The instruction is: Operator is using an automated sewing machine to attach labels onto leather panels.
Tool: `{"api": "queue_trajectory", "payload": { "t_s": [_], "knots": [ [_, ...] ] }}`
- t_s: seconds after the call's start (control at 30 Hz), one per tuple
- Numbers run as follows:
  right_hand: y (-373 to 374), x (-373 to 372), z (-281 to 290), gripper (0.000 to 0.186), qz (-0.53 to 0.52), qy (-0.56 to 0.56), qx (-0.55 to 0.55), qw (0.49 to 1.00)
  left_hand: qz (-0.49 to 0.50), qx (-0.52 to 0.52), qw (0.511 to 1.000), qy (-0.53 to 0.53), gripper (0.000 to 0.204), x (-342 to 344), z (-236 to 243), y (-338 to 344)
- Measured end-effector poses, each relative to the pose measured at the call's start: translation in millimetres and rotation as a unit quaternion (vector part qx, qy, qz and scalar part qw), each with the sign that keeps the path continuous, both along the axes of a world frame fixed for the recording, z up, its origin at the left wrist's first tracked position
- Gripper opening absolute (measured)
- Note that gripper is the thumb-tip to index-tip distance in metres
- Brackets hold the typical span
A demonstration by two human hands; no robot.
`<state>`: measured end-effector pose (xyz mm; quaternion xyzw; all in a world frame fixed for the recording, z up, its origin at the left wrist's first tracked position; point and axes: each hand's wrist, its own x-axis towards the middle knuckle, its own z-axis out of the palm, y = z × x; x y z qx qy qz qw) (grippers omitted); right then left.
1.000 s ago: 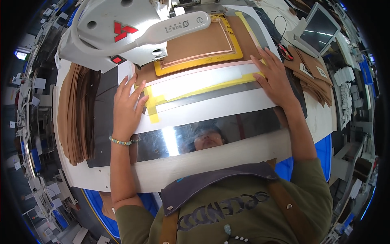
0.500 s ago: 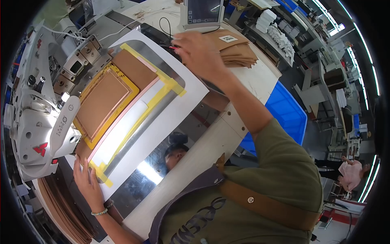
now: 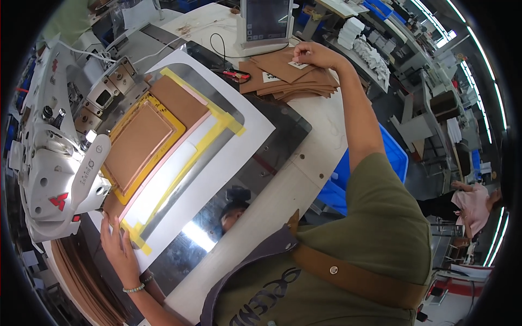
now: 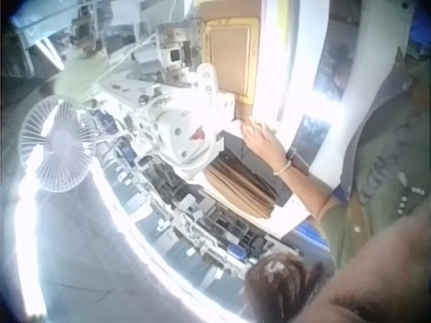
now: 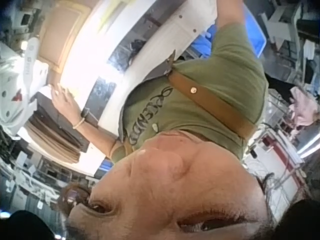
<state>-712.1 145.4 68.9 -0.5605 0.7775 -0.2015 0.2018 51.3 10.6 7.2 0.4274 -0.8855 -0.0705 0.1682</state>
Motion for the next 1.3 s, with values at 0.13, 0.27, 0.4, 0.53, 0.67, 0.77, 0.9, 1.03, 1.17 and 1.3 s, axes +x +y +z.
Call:
{"api": "queue_trajectory", "payload": {
  "t_s": [0.13, 0.27, 0.4, 0.53, 0.67, 0.77, 0.9, 1.03, 1.17, 1.3],
  "knots": [
    [-11, 47, 30, 0.02, 0.034, 0.007, -0.077, 0.996, -0.014, 0.014, 1.0, -0.005, 0.045, -1, 14, 0],
    [-54, 133, 53, 0.017, 0.154, -0.171, -0.196, 0.953, -0.044, 0.014, 0.999, 0.015, 0.046, 3, 30, -10],
    [-128, 252, 29, 0.017, 0.266, -0.06, -0.266, 0.925, -0.045, 0.003, 0.999, 0.011, 0.043, -7, 27, -35],
    [-189, 342, -4, 0.015, 0.253, 0.09, -0.283, 0.921, -0.074, -0.003, 0.996, 0.058, 0.04, -28, 14, -65],
    [-220, 384, -21, 0.018, 0.294, 0.137, -0.227, 0.918, 0.011, 0.088, 0.993, 0.074, 0.035, -38, 2, -77],
    [-224, 400, -34, 0.016, 0.282, 0.129, -0.233, 0.922, -0.014, 0.136, 0.985, 0.101, 0.036, -42, 0, -85],
    [-225, 404, -47, 0.013, 0.295, 0.12, -0.227, 0.92, -0.061, 0.174, 0.975, 0.121, 0.039, -54, 4, -90],
    [-226, 403, -56, 0.011, 0.318, 0.125, -0.274, 0.899, -0.13, 0.084, 0.986, 0.065, 0.044, -68, 11, -92],
    [-227, 403, -60, 0.01, 0.335, 0.115, -0.263, 0.897, -0.117, 0.123, 0.984, 0.054, 0.045, -73, 18, -93],
    [-222, 406, -62, 0.018, 0.358, 0.093, -0.313, 0.875, -0.116, 0.152, 0.98, 0.06, 0.044, -67, 11, -99]
  ]
}}
